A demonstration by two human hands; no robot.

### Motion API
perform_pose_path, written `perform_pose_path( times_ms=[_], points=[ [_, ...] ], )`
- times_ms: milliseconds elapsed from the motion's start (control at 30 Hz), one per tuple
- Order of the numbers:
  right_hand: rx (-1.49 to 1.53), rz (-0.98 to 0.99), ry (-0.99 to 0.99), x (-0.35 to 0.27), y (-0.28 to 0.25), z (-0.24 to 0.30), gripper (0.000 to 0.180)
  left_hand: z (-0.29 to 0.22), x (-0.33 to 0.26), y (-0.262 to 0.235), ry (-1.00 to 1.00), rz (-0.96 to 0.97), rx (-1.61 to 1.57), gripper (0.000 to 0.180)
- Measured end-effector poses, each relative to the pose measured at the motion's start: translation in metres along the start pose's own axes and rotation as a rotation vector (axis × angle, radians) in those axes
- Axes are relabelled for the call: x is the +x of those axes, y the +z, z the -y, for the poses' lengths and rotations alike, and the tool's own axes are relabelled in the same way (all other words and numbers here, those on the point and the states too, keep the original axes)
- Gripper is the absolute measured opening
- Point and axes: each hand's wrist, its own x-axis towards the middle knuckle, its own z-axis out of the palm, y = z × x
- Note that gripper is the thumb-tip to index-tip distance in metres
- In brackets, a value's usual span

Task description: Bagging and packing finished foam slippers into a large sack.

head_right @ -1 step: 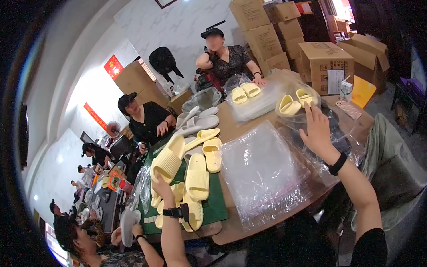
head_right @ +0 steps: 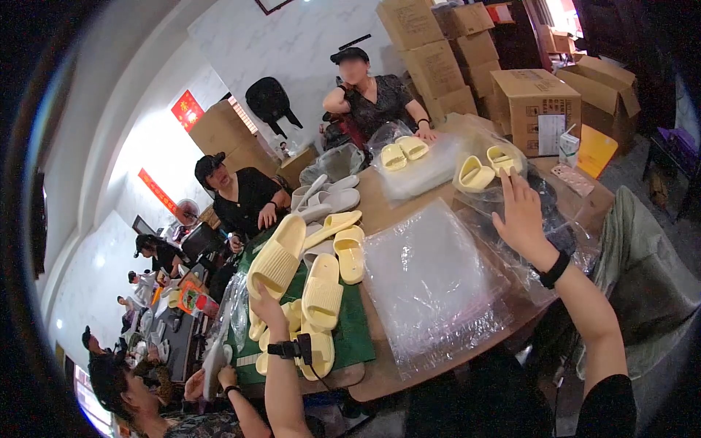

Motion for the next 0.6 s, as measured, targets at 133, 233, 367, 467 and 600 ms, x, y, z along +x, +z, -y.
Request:
perform_pose_path(
  times_ms=[133,233,367,467,600],
  points=[
    [0.015,-0.030,-0.016,-0.006,-0.006,0.006,0.083,-0.044,-0.017,0.005,-0.069,0.057,-0.256,0.035],
    [0.113,-0.064,-0.093,-0.010,-0.015,0.018,0.078,-0.081,-0.031,-0.002,-0.197,0.092,-0.454,0.037],
    [0.307,-0.014,-0.199,-0.017,-0.023,0.040,0.076,-0.113,-0.048,-0.007,-0.280,0.232,-0.842,0.041],
    [0.537,0.193,-0.348,-0.021,-0.010,0.046,0.081,-0.138,-0.070,-0.012,-0.322,0.374,-0.966,0.043],
    [0.935,1.095,-0.222,-0.030,-0.004,0.052,0.084,-0.171,-0.098,-0.022,-0.421,0.502,-1.042,0.040]
  ],
)
